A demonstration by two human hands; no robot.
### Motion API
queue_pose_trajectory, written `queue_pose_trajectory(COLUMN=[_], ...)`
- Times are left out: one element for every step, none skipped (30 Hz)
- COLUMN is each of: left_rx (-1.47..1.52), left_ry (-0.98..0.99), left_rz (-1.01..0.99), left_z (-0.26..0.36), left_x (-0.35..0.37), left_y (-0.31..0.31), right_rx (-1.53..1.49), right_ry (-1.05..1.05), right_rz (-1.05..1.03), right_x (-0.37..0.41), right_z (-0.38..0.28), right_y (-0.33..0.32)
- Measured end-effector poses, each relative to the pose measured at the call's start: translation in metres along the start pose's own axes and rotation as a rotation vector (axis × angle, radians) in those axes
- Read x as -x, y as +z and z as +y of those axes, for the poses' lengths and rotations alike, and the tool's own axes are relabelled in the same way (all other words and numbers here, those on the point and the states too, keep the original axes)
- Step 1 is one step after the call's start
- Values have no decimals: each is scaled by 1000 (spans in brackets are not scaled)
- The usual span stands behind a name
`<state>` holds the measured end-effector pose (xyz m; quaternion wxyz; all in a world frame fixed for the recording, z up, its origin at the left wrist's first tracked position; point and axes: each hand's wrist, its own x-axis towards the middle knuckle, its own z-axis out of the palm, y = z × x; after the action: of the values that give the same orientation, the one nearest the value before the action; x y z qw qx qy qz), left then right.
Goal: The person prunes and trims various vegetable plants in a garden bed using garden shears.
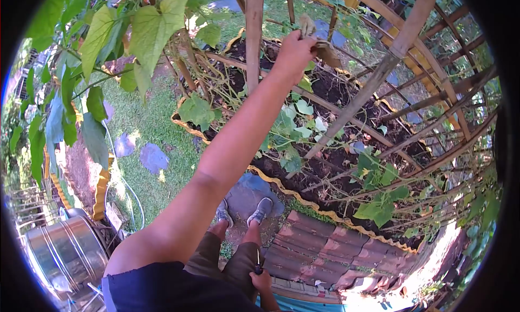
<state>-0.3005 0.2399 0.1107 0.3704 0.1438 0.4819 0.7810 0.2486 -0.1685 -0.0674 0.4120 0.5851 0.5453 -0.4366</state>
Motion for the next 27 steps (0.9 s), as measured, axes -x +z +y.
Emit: queue_pose_trajectory(left_rx=[-365,-730,-795,-861,-928,-957,-983,-1033,-1075,-991,-983,-954,-1090,-1129,-1165,-1181,-1194,-1327,-1455,-1608,-1749,-1802,-1842,-1868,-1890,-1916,-1941], left_ry=[46,82,185,290,392,470,540,469,392,298,39,-145,-332,-370,-414,-341,-271,-105,69,262,463,629,796,869,940,974,1012], left_rz=[131,269,232,191,148,21,-109,-171,-235,-298,-344,-342,-380,-399,-423,-344,-267,-184,-102,-28,47,145,248,348,449,478,507], left_z=[-12,-12,-14,-17,-20,-24,-30,-38,-50,-75,-85,-116,-110,-115,-120,-115,-111,-89,-54,-28,0,29,58,85,109,130,146], left_x=[-7,-4,5,29,54,78,104,132,161,185,217,249,282,315,341,356,365,356,335,313,288,263,240,218,200,186,177], left_y=[3,3,-3,-4,-6,-16,-31,-46,-62,-89,-110,-141,-153,-171,-190,-206,-216,-213,-208,-207,-203,-197,-188,-176,-166,-160,-159], right_rx=[-2,-3,-7,1,8,14,4,-7,-19,-18,-17,-13,-1,11,20,-15,-51,-89,-186,-166,-149,-168,-145,-299,-394,-382,-455], right_ry=[-2,-1,-4,-3,0,1,-9,-11,-5,-2,-7,-19,-44,-65,-78,-75,-69,-65,-75,-183,-287,-446,-451,-573,-713,-816,-856], right_rz=[2,2,5,14,22,30,17,4,-9,-7,-2,3,20,37,53,30,5,-23,-15,43,101,179,144,134,132,175,93], right_x=[-3,-4,-7,-9,-9,-13,-17,-18,-17,-15,-16,-18,-22,-22,-22,-25,-27,-30,-92,-86,-72,-79,-102,-66,-90,-88,-74], right_z=[1,3,4,5,7,6,5,6,10,13,13,10,7,8,9,4,-8,-14,16,-6,-54,-83,-110,-166,-194,-233,-273], right_y=[-2,-2,-3,-3,-3,-4,-6,-8,-10,-11,-12,-13,-14,-15,-15,-18,-28,-34,-2,-20,-52,-70,-85,-122,-132,-152,-177])
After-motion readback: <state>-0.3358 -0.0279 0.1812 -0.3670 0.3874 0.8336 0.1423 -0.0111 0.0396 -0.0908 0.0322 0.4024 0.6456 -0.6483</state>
